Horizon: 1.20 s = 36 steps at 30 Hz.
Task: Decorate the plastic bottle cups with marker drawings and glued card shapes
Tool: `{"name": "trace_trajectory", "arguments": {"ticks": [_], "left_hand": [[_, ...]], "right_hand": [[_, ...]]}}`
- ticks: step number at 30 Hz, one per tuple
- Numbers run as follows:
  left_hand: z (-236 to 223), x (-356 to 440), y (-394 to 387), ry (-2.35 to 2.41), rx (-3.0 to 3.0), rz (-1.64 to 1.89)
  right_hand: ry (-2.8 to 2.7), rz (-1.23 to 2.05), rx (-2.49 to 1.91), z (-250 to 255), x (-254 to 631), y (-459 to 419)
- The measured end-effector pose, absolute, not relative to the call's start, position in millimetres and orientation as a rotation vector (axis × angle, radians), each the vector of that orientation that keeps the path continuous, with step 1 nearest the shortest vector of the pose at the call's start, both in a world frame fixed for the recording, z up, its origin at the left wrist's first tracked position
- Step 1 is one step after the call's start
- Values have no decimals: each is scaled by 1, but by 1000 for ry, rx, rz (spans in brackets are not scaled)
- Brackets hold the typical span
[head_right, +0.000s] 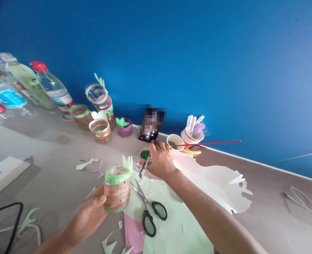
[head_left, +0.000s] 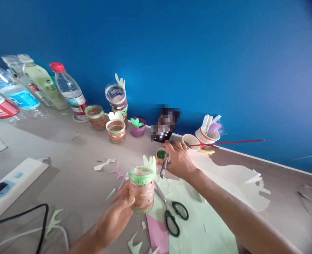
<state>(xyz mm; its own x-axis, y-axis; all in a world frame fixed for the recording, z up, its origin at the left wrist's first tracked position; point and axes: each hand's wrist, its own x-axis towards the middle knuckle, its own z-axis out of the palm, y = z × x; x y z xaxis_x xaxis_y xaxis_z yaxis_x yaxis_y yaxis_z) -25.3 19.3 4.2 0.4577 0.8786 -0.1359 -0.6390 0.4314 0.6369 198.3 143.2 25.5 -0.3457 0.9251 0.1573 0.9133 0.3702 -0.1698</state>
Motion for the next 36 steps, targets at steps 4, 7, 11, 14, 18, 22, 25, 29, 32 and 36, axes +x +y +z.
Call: {"name": "trace_trajectory", "arguments": {"ticks": [4,7,11,14,18,22,25,29,32,36], "left_hand": [[6,-25,20,494,559,992],[9,-24,21,504,555,994],[10,-24,20,522,542,1001],[11,-24,20,531,545,1003],[10,-25,20,537,549,1004],[10,-25,20,533,552,1002],[10,-24,20,527,558,1000],[10,-25,21,509,565,1007],[11,-25,21,522,565,1005],[13,-25,21,533,560,1007]], "right_hand": [[-2372,86,-1619,28,198,145],[-2358,74,-1587,26,197,145],[-2373,88,-1633,25,196,145],[-2388,116,-1689,27,195,145],[-2422,73,-1727,36,197,145],[-2389,83,-1818,41,198,144],[-2418,68,-1732,37,199,143],[-2312,185,-1696,32,203,145],[-2233,296,-1765,33,202,148],[-2297,204,-1824,35,197,150]]}}
